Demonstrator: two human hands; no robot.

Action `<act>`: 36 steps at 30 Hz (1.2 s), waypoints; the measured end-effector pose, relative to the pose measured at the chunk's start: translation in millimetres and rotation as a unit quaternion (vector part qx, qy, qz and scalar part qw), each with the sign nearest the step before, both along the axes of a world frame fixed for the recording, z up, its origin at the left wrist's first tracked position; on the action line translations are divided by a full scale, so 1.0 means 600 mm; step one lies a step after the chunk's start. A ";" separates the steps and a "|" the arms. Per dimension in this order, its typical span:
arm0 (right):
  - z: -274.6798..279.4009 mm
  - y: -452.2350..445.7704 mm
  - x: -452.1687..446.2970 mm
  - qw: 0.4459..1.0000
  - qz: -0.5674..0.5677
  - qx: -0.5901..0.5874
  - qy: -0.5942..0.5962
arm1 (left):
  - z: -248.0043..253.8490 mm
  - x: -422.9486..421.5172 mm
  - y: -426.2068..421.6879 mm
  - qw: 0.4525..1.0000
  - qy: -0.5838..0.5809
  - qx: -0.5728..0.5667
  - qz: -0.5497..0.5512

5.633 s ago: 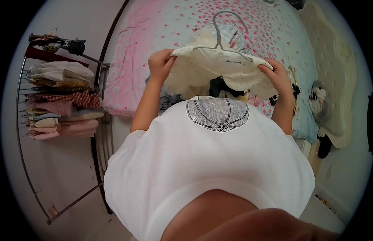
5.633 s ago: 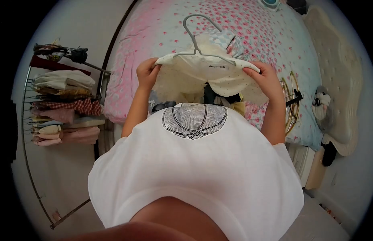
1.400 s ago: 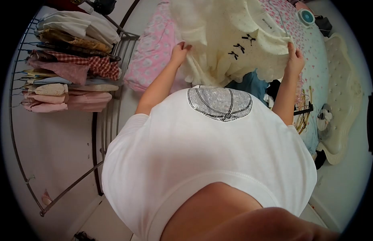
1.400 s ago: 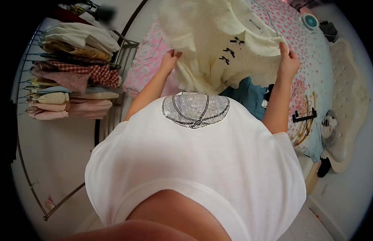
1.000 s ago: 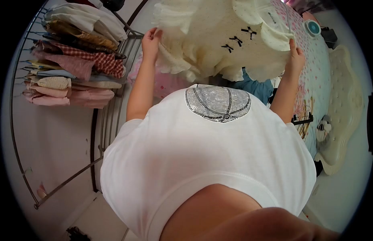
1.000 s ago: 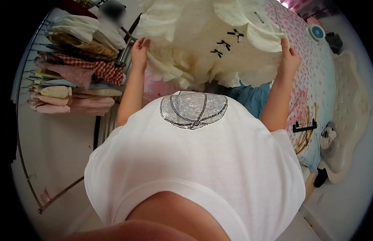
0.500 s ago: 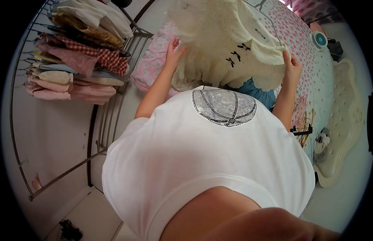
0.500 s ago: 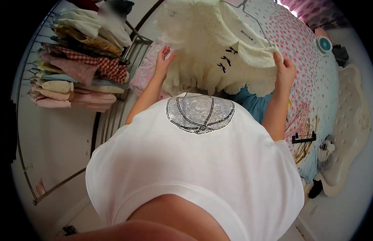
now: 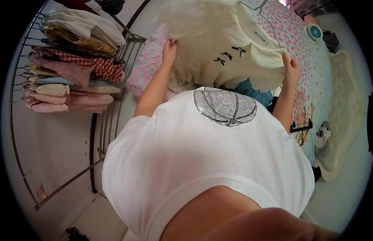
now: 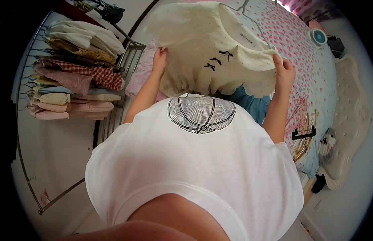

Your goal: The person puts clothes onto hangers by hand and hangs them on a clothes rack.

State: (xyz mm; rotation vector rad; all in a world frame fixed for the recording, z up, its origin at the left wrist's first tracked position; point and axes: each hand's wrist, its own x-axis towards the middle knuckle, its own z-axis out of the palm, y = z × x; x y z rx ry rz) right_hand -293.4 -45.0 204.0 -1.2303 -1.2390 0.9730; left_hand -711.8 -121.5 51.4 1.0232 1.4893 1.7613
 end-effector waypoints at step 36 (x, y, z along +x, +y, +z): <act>-0.040 -0.006 -0.017 0.965 0.226 -0.045 -0.123 | 0.016 -0.009 -0.079 0.991 0.007 -0.113 0.074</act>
